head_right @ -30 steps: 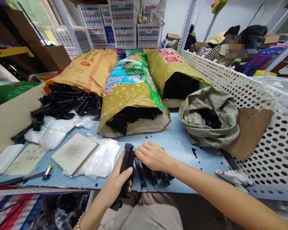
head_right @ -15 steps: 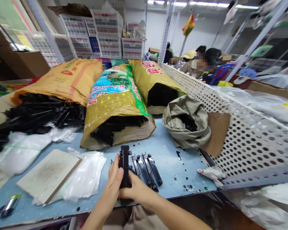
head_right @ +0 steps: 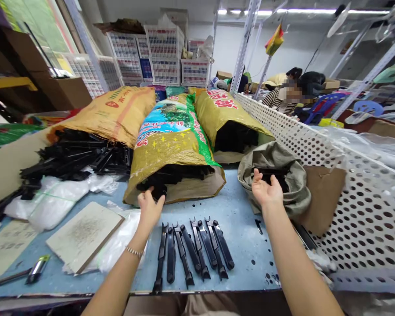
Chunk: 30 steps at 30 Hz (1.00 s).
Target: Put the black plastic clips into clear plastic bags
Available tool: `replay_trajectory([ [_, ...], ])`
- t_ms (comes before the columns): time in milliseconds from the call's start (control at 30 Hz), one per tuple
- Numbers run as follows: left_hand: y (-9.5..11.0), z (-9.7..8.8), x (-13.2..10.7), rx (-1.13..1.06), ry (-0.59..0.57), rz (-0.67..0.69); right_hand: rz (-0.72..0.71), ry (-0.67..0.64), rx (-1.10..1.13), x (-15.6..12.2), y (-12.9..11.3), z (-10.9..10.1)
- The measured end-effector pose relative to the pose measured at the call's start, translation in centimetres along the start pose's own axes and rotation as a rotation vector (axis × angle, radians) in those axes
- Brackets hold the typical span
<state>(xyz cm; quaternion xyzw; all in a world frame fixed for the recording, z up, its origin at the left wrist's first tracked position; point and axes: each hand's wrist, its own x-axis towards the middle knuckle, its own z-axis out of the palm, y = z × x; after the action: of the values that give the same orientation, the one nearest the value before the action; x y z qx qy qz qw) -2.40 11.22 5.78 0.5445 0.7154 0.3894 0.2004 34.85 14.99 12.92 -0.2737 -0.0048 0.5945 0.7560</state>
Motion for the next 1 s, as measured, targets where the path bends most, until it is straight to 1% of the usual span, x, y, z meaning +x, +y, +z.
replay_trajectory([
  [33,-0.2,0.1,1.5,0.059,0.028,-0.040,0.009,-0.013,-0.003,-0.1,0.8,-0.5],
  [67,-0.4,0.3,2.8,0.088,0.027,-0.068,0.013,-0.031,-0.011,-0.4,1.6,-0.9],
  [133,-0.9,0.7,4.6,0.086,-0.020,-0.093,0.008,-0.097,-0.070,-1.3,3.5,-1.4],
  [200,-1.2,0.9,5.5,0.075,-0.061,-0.108,0.025,-0.189,-0.204,-2.6,5.9,-1.6],
  [267,-1.4,0.8,5.4,0.059,-0.059,-0.120,0.083,-0.272,-0.396,-4.2,8.8,-1.4],
  [333,-1.1,0.2,4.0,0.047,-0.040,-0.117,0.152,-0.347,-0.619,-5.9,12.0,-1.1],
  [367,-0.9,-0.2,2.7,0.015,-0.034,-0.103,0.181,-0.385,-0.735,-6.8,13.6,-0.9],
  [400,-0.6,-0.7,1.1,-0.037,-0.042,-0.084,0.197,-0.418,-0.847,-7.6,15.2,-0.7],
  [433,-0.2,-1.2,-0.8,-0.136,-0.062,-0.056,0.200,-0.444,-0.947,-8.3,16.7,-0.6],
  [467,0.2,-1.7,-2.8,-0.267,-0.115,-0.036,0.197,-0.470,-1.025,-9.0,18.0,-0.5],
  [533,0.9,-2.5,-6.4,-0.485,-0.228,-0.026,0.182,-0.521,-1.092,-10.3,20.2,-0.5],
  [567,1.2,-2.7,-7.9,-0.561,-0.252,-0.039,0.181,-0.548,-1.078,-10.9,21.1,-0.5],
  [600,1.4,-2.8,-9.0,-0.612,-0.242,-0.060,0.181,-0.568,-1.042,-11.6,21.8,-0.6],
  [633,1.4,-2.9,-9.7,-0.642,-0.208,-0.090,0.178,-0.581,-1.001,-12.3,22.4,-0.7],
  [700,1.3,-2.8,-10.4,-0.668,-0.149,-0.155,0.160,-0.579,-0.937,-13.6,23.1,-1.0],
  [767,1.1,-2.9,-10.4,-0.660,-0.171,-0.184,0.171,-0.570,-0.907,-14.6,23.1,-1.4],
  [800,1.0,-3.1,-10.4,-0.645,-0.198,-0.173,0.194,-0.575,-0.900,-14.9,22.8,-1.6],
  [867,1.1,-3.7,-10.5,-0.597,-0.229,-0.110,0.231,-0.609,-0.908,-15.2,21.9,-1.8],
  [900,1.3,-4.1,-10.6,-0.563,-0.227,-0.069,0.214,-0.646,-0.946,-15.2,21.2,-1.8],
  [933,1.5,-4.4,-10.7,-0.528,-0.223,-0.029,0.157,-0.696,-1.021,-15.1,20.4,-1.8],
  [1000,2.0,-5.0,-11.1,-0.478,-0.234,0.027,-0.051,-0.827,-1.249,-14.9,19.1,-1.7],
])
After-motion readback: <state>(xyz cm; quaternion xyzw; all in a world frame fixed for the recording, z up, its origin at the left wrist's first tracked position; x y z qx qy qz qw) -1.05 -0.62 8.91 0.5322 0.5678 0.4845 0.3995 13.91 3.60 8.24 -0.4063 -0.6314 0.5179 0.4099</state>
